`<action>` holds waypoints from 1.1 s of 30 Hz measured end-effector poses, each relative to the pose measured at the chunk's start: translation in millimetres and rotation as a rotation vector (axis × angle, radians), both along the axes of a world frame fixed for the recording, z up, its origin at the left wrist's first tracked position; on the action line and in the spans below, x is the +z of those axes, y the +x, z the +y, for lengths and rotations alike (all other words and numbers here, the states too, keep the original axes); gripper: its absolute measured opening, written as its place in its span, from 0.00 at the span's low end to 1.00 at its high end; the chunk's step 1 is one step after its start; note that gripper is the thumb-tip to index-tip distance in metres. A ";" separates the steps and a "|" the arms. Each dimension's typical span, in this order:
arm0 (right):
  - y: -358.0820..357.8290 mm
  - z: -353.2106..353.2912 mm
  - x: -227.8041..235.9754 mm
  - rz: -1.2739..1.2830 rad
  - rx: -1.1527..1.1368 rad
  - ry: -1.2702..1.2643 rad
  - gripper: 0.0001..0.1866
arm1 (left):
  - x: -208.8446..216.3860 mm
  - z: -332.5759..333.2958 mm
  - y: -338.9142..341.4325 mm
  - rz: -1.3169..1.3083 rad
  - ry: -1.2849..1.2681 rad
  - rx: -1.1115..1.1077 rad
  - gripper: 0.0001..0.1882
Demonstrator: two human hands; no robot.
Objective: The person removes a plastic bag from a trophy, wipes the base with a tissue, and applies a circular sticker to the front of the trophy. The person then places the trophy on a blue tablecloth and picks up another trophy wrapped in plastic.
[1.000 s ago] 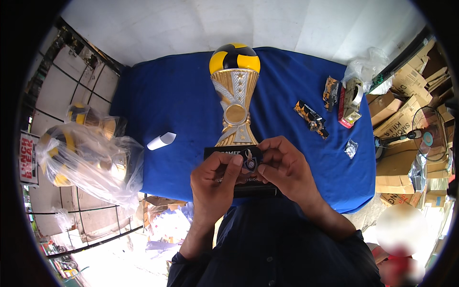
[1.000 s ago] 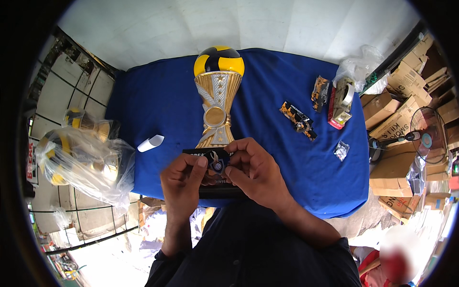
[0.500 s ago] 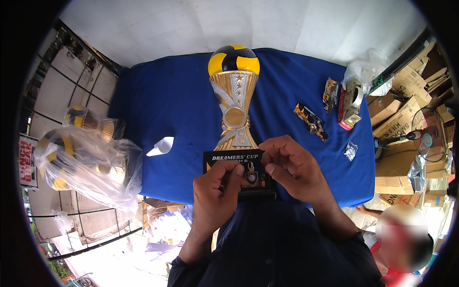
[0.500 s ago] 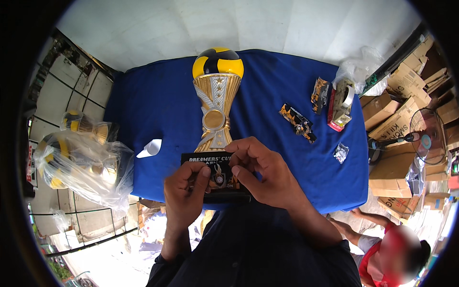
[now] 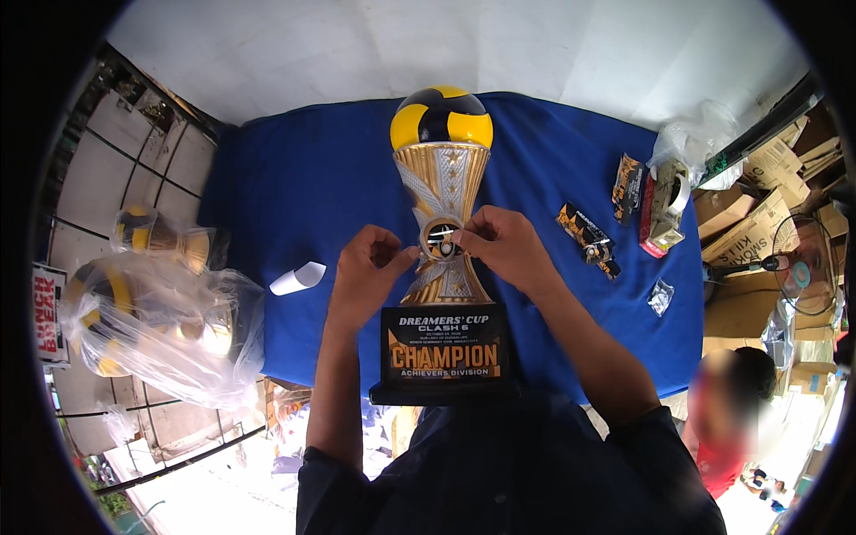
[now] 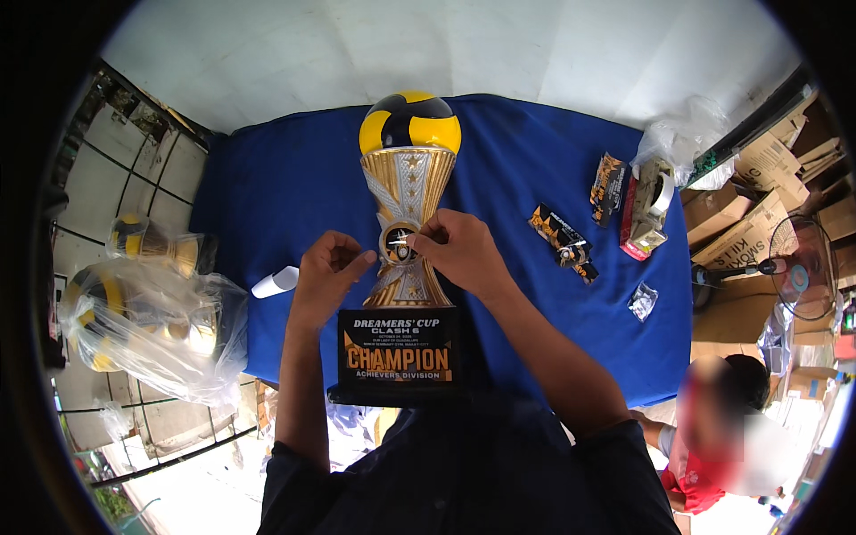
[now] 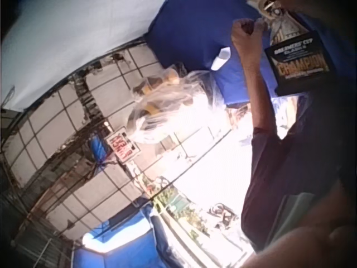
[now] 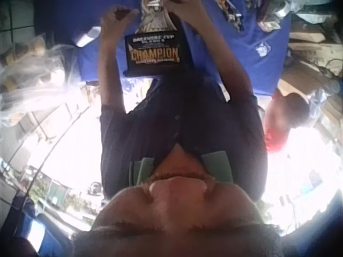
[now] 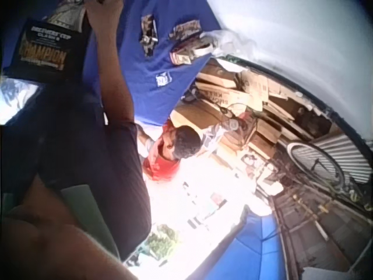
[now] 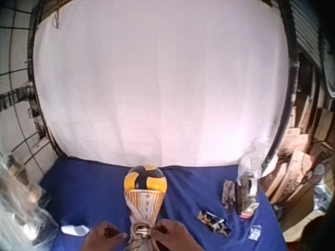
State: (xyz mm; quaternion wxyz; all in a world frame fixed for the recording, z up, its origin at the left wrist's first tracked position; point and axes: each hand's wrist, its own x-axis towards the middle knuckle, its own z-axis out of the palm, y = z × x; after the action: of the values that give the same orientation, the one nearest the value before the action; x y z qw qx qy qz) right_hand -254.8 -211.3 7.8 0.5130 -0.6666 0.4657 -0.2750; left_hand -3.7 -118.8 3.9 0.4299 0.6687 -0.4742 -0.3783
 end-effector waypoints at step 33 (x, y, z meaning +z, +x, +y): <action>6.4 10.0 -6.8 -0.019 0.059 -0.290 0.15 | 0.6 -15.3 -21.3 -0.089 -0.242 -0.184 0.18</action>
State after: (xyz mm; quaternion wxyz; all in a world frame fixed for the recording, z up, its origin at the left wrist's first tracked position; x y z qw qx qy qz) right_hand -248.4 -201.3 1.0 0.4234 -0.7444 0.3965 -0.3308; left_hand -25.0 -134.1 4.5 0.4494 0.5817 -0.5942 -0.3264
